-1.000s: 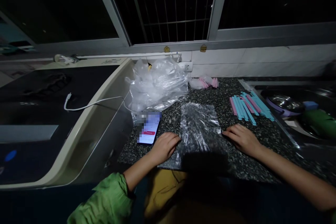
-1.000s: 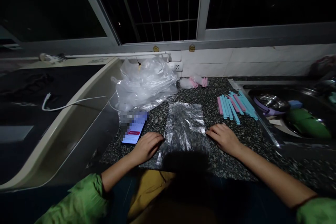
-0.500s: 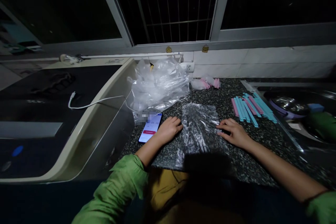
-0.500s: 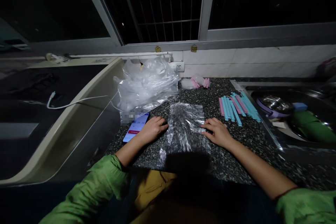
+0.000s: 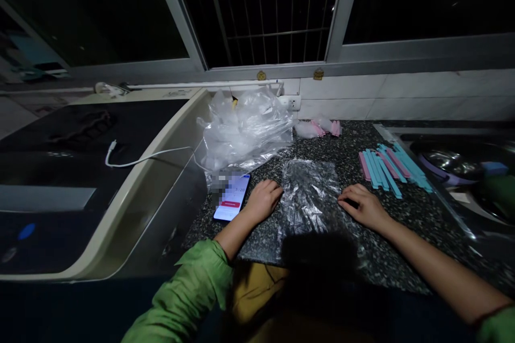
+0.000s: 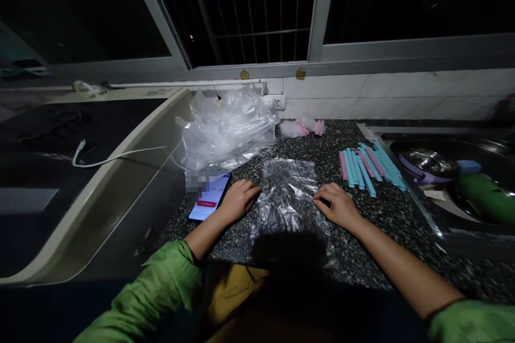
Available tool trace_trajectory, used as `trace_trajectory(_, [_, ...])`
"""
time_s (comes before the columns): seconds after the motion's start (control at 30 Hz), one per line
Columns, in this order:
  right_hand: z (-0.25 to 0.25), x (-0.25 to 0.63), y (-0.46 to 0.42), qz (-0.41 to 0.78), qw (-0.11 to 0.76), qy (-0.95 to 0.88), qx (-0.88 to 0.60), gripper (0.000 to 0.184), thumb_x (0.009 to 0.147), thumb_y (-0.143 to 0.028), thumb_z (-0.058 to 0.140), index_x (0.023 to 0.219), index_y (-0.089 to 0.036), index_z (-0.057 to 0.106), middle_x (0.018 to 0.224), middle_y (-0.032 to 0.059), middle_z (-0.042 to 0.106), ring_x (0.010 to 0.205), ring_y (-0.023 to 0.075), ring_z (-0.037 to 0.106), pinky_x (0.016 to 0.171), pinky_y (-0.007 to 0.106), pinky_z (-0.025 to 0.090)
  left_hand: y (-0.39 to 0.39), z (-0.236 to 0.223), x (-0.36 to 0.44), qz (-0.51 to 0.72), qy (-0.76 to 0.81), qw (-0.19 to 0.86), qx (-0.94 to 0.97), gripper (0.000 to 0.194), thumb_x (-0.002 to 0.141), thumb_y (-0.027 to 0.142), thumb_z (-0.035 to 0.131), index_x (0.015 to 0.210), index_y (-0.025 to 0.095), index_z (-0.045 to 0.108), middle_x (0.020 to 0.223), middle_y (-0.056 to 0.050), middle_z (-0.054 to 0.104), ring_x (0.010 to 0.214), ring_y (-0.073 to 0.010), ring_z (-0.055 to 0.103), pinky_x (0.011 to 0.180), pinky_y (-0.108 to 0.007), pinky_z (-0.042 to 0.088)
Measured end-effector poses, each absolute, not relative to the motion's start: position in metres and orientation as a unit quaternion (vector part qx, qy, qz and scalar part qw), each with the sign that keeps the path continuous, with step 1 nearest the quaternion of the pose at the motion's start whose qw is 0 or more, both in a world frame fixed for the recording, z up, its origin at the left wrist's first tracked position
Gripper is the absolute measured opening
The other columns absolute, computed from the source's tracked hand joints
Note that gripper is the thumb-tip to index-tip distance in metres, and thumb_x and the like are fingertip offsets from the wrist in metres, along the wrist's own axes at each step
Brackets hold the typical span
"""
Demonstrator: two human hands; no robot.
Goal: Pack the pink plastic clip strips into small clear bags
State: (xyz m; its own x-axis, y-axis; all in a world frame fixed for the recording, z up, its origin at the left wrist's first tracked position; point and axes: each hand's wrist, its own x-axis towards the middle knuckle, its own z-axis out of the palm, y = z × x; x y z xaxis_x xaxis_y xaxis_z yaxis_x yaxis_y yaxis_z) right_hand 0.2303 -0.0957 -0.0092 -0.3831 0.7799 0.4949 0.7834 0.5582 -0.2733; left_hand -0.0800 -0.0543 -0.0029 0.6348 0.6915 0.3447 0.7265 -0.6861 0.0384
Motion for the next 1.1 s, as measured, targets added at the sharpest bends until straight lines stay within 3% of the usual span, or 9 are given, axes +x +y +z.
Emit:
trace_trajectory(0.1, [-0.011,0.232,-0.095,-0.012,0.298,-0.825,-0.481,0.017,0.082,-0.031,0.052,0.087,-0.021,0.065,0.081,0.0064,0.064,0.077,0.0186,0.057,0.067,0.033,0.048,-0.057,-0.003,-0.074,-0.191,-0.44,-0.009,-0.877,0.033,0.085,0.03,0.049,0.112,0.016,0.058,0.095,-0.008,0.057,0.09,-0.0198,0.048,0.079,-0.033,0.042])
trace_trajectory(0.27, [-0.013,0.233,-0.094,-0.016,0.293,-0.826,-0.482,0.018,0.082,-0.032,0.052,0.082,-0.022,0.067,0.077,0.0058,0.064,0.074,0.0183,0.057,0.065,0.032,0.049,-0.055,-0.004,-0.07,-0.179,-0.455,-0.063,-0.87,0.026,0.082,0.031,0.054,0.102,0.02,0.066,0.089,-0.007,0.056,0.088,-0.0192,0.048,0.077,-0.033,0.044])
trace_trajectory(0.67, [0.001,0.229,-0.089,0.003,0.336,-0.813,-0.475,0.018,0.084,-0.029,0.051,0.074,-0.022,0.064,0.073,0.0048,0.065,0.071,0.0182,0.057,0.064,0.034,0.048,-0.055,0.0,-0.071,-0.26,-0.439,-0.037,-0.859,0.02,0.084,0.026,0.049,0.079,0.017,0.066,0.084,-0.006,0.058,0.083,-0.0174,0.048,0.072,-0.03,0.043])
trace_trajectory(0.83, [0.024,0.227,-0.071,-0.009,0.357,-0.811,-0.464,0.019,0.084,-0.029,0.049,0.074,-0.021,0.063,0.072,0.005,0.064,0.071,0.0184,0.057,0.066,0.036,0.047,-0.047,0.022,-0.075,-0.336,-0.441,-0.044,-0.831,0.017,0.083,0.022,0.05,0.075,0.015,0.062,0.082,-0.005,0.058,0.083,-0.0166,0.049,0.075,-0.03,0.043])
trace_trajectory(1.1, [0.081,0.215,-0.057,-0.067,0.386,-0.804,-0.448,0.016,0.083,-0.031,0.051,0.076,-0.024,0.064,0.076,0.0052,0.064,0.075,0.0198,0.056,0.068,0.036,0.044,-0.044,0.077,-0.083,-0.439,-0.42,0.032,-0.794,0.013,0.084,0.021,0.048,0.078,0.017,0.059,0.083,-0.005,0.059,0.083,-0.0162,0.052,0.078,-0.033,0.044])
